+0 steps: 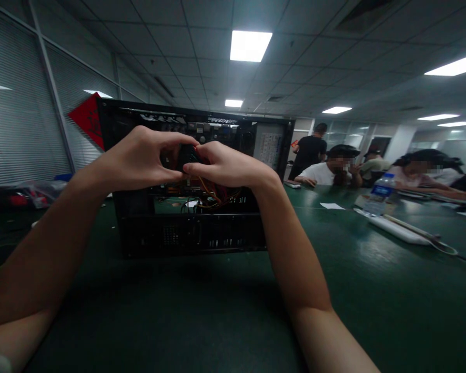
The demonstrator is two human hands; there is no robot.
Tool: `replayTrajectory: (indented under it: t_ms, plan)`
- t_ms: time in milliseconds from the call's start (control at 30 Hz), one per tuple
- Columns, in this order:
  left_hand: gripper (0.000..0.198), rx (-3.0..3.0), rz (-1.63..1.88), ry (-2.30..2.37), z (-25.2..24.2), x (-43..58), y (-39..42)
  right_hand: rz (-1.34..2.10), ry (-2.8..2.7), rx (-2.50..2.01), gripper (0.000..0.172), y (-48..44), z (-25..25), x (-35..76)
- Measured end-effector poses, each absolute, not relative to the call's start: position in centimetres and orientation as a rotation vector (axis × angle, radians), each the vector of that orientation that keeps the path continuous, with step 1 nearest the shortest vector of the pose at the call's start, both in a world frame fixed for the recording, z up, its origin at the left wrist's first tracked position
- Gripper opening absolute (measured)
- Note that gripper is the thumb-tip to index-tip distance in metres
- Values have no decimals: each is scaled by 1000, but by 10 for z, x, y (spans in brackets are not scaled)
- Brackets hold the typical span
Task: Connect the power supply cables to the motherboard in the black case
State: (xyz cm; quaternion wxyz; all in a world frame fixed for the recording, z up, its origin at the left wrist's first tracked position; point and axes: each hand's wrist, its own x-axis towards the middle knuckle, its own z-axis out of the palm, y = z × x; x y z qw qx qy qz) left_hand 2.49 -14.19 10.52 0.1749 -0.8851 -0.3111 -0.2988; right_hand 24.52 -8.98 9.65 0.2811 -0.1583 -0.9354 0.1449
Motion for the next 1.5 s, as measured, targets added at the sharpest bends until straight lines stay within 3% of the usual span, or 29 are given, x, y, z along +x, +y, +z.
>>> replayTrajectory:
  t_ms: [367,567,700,867,1133,1400,1500]
  plan:
    - [42,-2527,-826,-785,107,26,-158,434,-2458,-462,27,-110,99,251]
    - [49,-2557,-816,-733,106,24,-156,374,-2468,-536,29,-114,100,254]
    - [39,-2495,-811,-667,103,26,-155,324,-2482,-602,33,-119,101,256]
    - [39,-2412,-703,-655,100,28,-157,243,-2580,-645,34,-125,105,260]
    - [37,-2206,-612,-713,102,27,-152,347,-2568,-638,18,-121,102,250]
    - [40,-2073,-481,-752,97,32,-155,140,-2690,-677,24,-122,103,247]
    - [41,-2178,-347,-677,94,39,-161,226,-2924,-681,26,-129,105,251]
